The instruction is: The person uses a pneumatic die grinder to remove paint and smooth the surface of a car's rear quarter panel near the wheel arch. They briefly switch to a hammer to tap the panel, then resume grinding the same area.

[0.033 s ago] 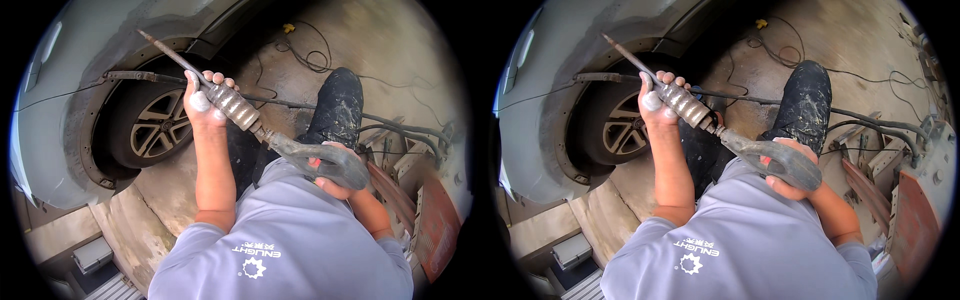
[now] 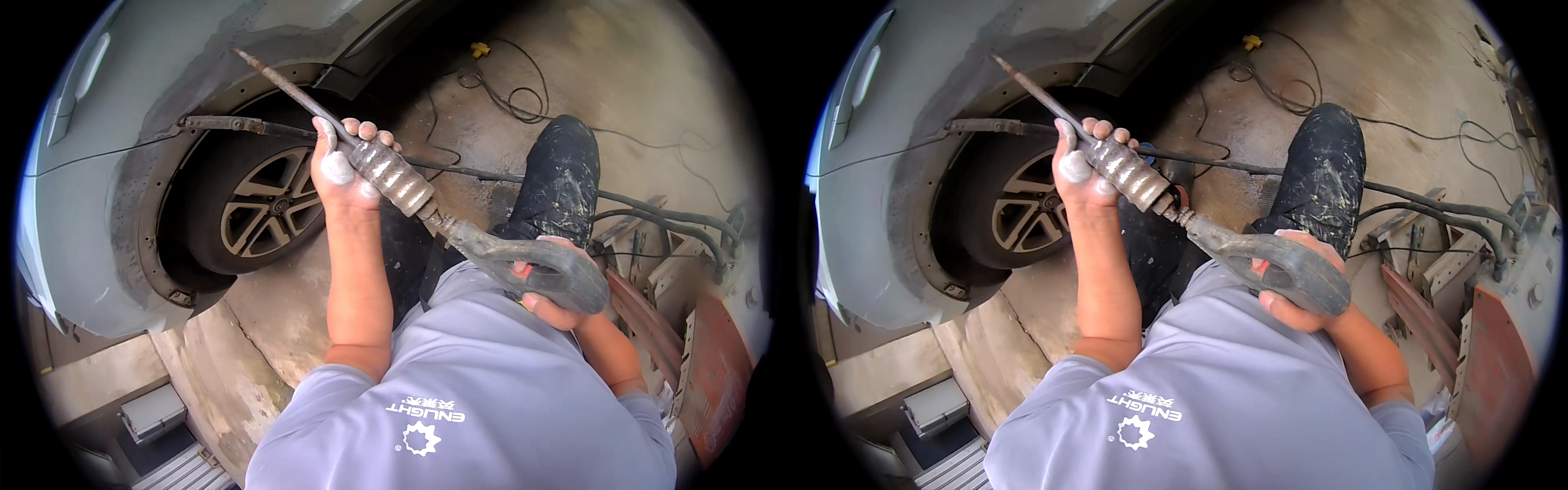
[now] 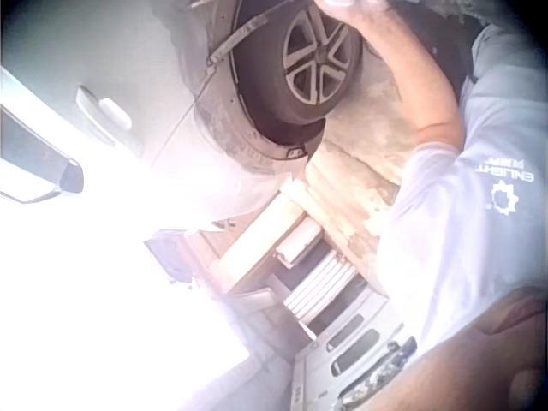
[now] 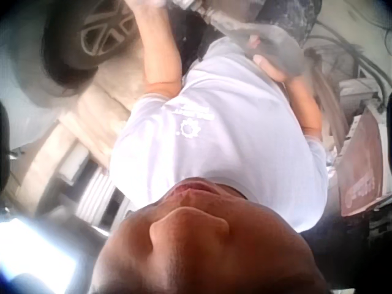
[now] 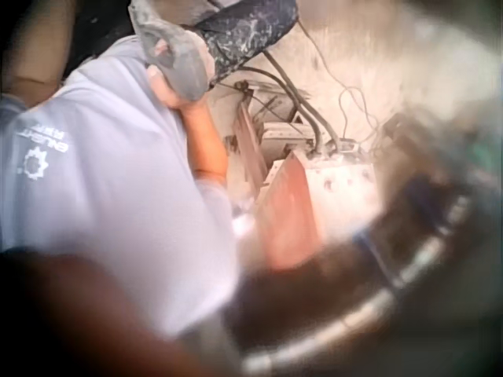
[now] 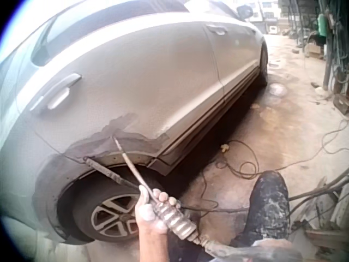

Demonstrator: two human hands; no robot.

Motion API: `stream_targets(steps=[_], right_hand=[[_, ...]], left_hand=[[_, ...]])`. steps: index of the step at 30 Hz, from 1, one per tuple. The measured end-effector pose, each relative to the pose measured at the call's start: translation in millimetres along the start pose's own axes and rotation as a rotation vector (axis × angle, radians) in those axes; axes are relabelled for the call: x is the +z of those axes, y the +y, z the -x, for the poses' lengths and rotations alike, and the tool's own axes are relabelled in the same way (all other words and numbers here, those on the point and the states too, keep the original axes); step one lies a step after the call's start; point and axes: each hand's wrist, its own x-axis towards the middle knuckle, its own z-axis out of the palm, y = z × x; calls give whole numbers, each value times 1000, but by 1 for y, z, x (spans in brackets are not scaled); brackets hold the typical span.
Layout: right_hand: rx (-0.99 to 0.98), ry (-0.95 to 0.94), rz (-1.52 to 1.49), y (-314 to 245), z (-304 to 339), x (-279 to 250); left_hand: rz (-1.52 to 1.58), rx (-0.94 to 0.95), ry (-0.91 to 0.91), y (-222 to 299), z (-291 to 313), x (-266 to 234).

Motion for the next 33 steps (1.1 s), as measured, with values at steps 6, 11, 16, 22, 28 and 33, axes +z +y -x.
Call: stream_targets(steps=[6,11,16,22,28,33], right_hand=[[29,48,130,3,16,1],[-46,41,257,2,18,-1],[27,75,139,1,14,0],[55,77,28,1,12,2],[19,55,48,-5,7,-1],[58,100,-13,-1,18,6]], left_hand=[[29,12,23,-4,0,9],[27,16,47,-5,-1,10],[21,12,83,-3,-1,12],[23,4,88,-3,-3,9],[59,-3,90,-4,-2,11],[55,9,104,-6,-4,12]])
